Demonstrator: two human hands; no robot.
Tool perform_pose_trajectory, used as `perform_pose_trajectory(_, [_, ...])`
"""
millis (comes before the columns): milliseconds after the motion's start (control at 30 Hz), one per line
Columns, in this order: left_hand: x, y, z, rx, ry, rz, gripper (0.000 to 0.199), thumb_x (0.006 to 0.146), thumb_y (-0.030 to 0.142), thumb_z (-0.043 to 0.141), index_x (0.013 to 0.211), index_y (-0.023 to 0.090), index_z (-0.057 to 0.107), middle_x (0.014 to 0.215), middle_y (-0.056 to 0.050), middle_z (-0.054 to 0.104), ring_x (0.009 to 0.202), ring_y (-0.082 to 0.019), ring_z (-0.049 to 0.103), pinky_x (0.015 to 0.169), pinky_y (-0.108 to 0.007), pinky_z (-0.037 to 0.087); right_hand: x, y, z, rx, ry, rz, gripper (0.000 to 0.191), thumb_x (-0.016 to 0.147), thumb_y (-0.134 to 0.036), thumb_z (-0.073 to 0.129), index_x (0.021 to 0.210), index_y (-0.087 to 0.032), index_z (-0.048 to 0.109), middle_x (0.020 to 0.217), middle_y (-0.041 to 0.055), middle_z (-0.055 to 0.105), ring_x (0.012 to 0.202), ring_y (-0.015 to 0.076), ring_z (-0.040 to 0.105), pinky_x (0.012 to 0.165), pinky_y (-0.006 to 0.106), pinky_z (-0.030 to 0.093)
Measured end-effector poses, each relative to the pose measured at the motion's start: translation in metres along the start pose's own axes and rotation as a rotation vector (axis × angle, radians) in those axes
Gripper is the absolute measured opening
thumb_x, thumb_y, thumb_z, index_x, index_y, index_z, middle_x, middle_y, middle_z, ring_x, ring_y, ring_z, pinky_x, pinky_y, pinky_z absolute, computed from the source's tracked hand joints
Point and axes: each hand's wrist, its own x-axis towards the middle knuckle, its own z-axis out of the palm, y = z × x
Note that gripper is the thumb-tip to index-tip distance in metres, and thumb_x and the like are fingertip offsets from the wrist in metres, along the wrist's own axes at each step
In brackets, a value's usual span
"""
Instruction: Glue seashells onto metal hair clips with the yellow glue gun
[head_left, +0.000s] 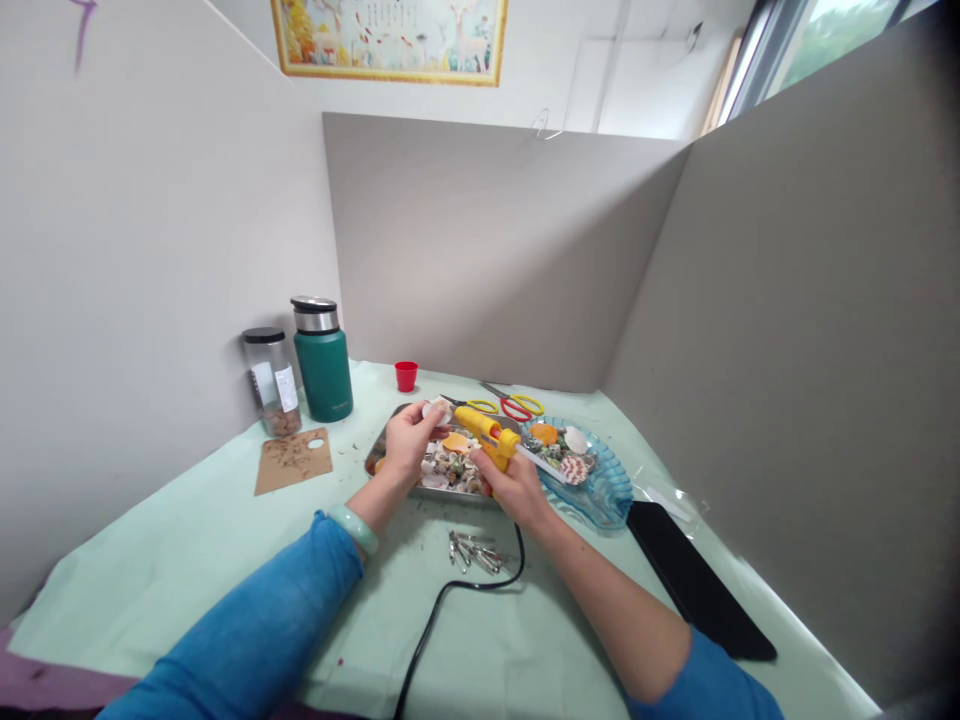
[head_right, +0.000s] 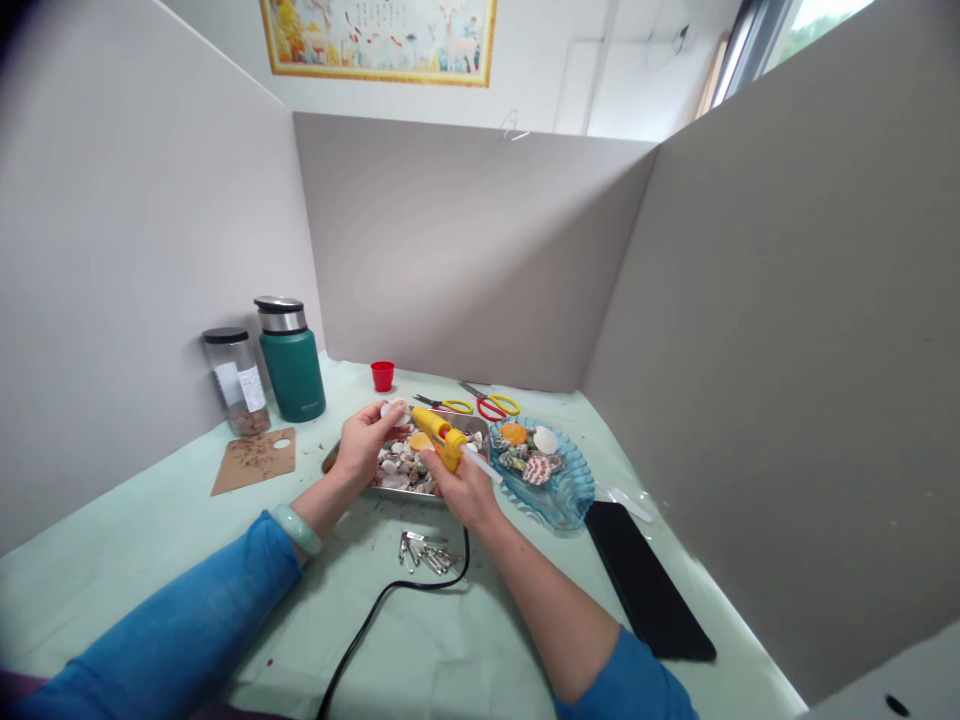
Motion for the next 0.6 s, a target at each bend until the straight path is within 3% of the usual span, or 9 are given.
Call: perform_pose_trajectory(600, [-0.0014,0.0011,0.0015,0.011,0.011,0.012,0.042,0.061,0.048,0.075,0.082,0.012,0.065,0.072,-0.001,0.063,0.057,-0.011,0.057,0.057,-0.024,0.05,-0.0008,-0.0042,-0.0013,-0.038,-0.005,0.009,0.043,0.082,-0.056,0.051,0.079,-0.015,0.063,0.048,-0.0028,0.049,0.044,0.0113,0.046,0.047,0.023,0.038])
